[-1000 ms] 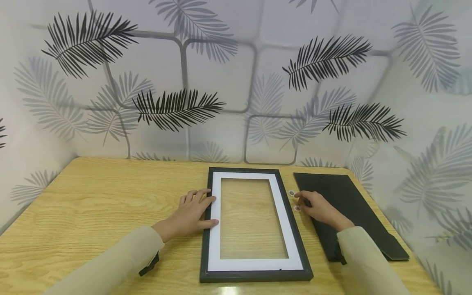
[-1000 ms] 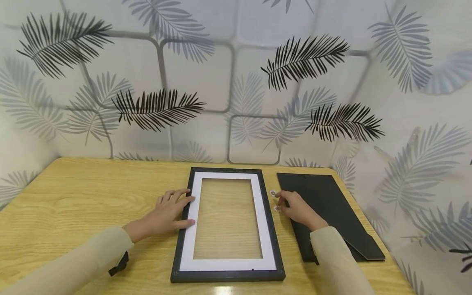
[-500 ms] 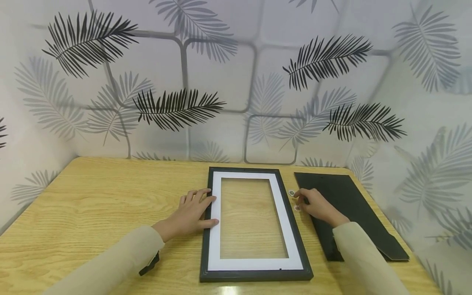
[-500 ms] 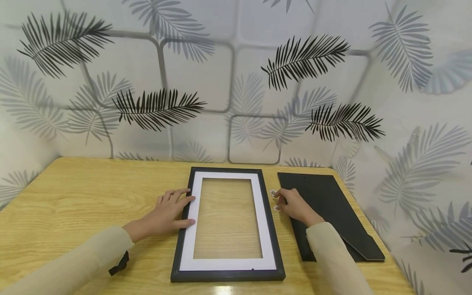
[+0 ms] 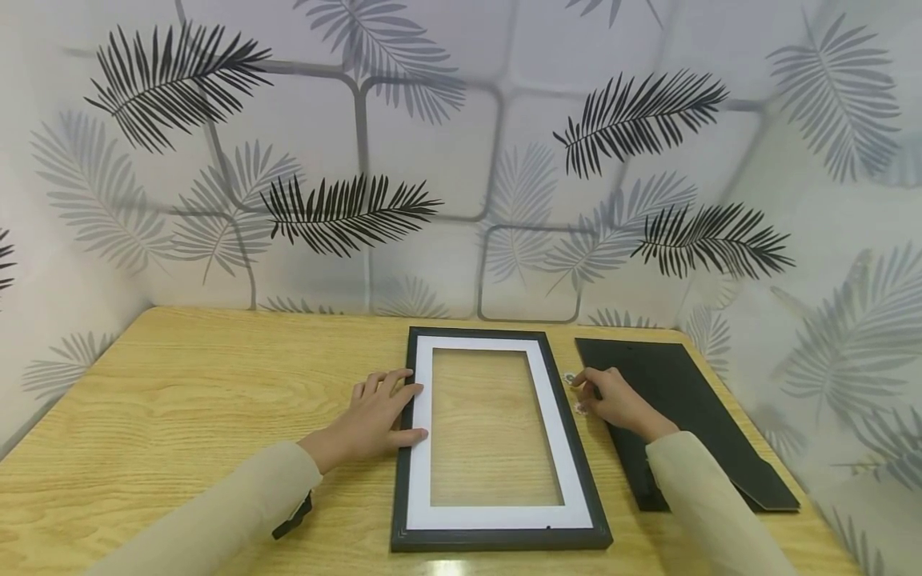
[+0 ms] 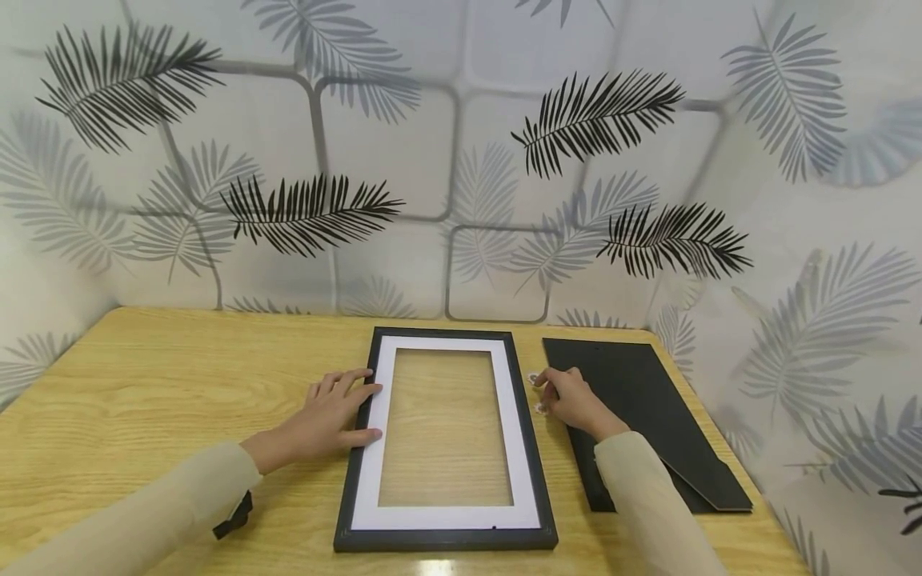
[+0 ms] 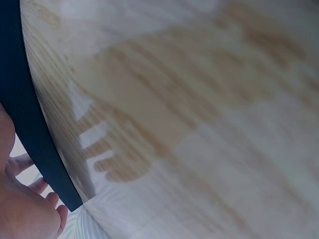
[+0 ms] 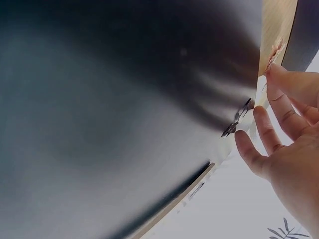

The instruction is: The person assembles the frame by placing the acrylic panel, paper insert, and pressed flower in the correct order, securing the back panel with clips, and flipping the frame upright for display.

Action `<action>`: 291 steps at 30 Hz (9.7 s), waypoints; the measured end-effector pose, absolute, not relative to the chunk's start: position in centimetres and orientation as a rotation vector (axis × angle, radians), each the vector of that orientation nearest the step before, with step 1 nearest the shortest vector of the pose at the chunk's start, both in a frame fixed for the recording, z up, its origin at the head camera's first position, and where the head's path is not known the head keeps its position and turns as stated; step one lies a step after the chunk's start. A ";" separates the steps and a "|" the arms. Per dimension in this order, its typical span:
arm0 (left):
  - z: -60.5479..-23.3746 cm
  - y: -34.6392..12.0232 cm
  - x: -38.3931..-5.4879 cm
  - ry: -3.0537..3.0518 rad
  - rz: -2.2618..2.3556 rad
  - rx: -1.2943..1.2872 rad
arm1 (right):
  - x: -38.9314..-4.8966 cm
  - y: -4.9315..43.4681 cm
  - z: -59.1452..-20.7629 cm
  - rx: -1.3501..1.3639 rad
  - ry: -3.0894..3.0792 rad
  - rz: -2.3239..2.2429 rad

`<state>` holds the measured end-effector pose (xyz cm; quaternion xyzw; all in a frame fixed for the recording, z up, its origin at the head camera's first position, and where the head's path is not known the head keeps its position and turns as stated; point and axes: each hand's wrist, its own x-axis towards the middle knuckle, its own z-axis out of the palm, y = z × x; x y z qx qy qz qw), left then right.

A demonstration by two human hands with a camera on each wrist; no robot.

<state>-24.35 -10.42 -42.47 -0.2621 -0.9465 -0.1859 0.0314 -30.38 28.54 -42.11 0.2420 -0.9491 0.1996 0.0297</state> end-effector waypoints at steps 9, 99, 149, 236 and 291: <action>-42.7 -10.5 -24.4 -2.895 -0.577 -0.816 | -29.9 28.2 -42.1 0.634 -3.028 0.620; -42.8 -10.4 -24.5 -2.909 -0.589 -0.807 | -30.1 28.8 -41.6 0.649 -2.999 0.889; -42.8 -10.4 -24.5 -2.906 -0.587 -0.802 | -32.4 17.1 -37.1 0.958 -3.071 1.043; -43.0 -10.3 -24.6 -2.900 -0.586 -0.784 | -33.2 22.5 -37.7 0.747 -2.965 1.013; -42.7 -10.4 -24.3 -2.917 -0.618 -0.783 | -34.8 26.6 -42.0 0.423 -3.005 0.808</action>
